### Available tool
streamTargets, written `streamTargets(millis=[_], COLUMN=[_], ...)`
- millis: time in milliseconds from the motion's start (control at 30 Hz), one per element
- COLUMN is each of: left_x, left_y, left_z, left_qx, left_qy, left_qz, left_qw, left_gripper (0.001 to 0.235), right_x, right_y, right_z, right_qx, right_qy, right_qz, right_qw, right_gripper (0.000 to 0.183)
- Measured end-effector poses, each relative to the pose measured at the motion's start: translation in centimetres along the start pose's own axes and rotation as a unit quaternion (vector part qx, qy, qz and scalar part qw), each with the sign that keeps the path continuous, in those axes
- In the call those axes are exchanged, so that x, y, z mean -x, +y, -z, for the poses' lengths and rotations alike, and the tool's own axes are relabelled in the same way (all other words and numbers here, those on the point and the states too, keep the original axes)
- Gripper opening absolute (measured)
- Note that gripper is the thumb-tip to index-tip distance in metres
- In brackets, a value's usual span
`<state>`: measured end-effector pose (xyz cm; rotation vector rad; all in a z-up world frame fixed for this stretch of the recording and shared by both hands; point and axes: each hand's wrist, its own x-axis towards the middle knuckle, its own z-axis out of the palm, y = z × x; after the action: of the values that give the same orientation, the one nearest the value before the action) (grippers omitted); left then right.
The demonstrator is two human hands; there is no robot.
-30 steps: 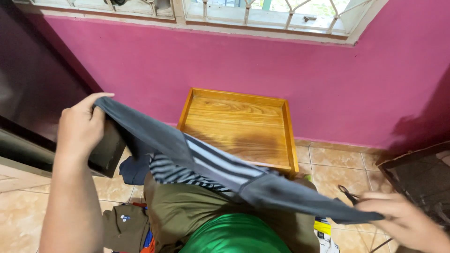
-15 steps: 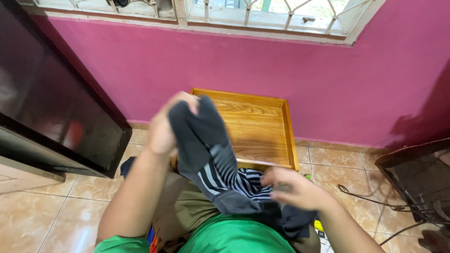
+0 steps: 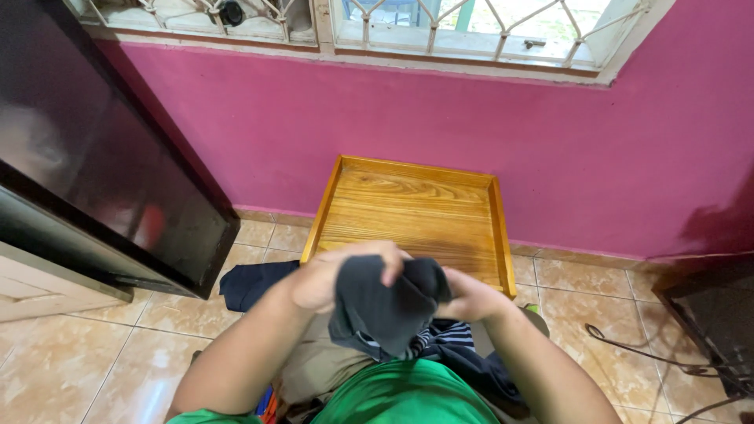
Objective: The person is folding various shirts on a small wooden table and stacking them.
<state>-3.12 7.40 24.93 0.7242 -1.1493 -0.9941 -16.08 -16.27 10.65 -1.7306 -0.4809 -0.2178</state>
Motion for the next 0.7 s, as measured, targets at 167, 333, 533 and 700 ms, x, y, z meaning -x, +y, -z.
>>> streamTargets(millis=[167,333,533,700], left_x=[2.3,3.0,1.6,1.6], left_y=[-1.3,-3.3,-6.0,-8.3], left_z=[6.0,6.1,3.5,5.0], left_qx=[0.027,0.046,-0.338,-0.301], left_qy=[0.085,0.146,0.081,0.112], left_qz=[0.010,0.072,0.177,0.143], left_qw=[0.996,0.986,0.921,0.936], left_gripper=[0.045,0.089,0.098,0.017], right_x=[-1.1,-1.3,-2.2,-1.5], right_y=[-4.7,-7.0,-8.8,-7.2], right_z=[2.8,3.3,1.7,2.0], right_qx=[0.024,0.167,0.193,0.101], right_qy=[0.089,0.227,0.289,0.332], right_qz=[0.009,-0.005,0.010,0.108], right_qw=[0.996,0.959,0.938,0.932], right_gripper=[0.015,0.024,0.031,0.015])
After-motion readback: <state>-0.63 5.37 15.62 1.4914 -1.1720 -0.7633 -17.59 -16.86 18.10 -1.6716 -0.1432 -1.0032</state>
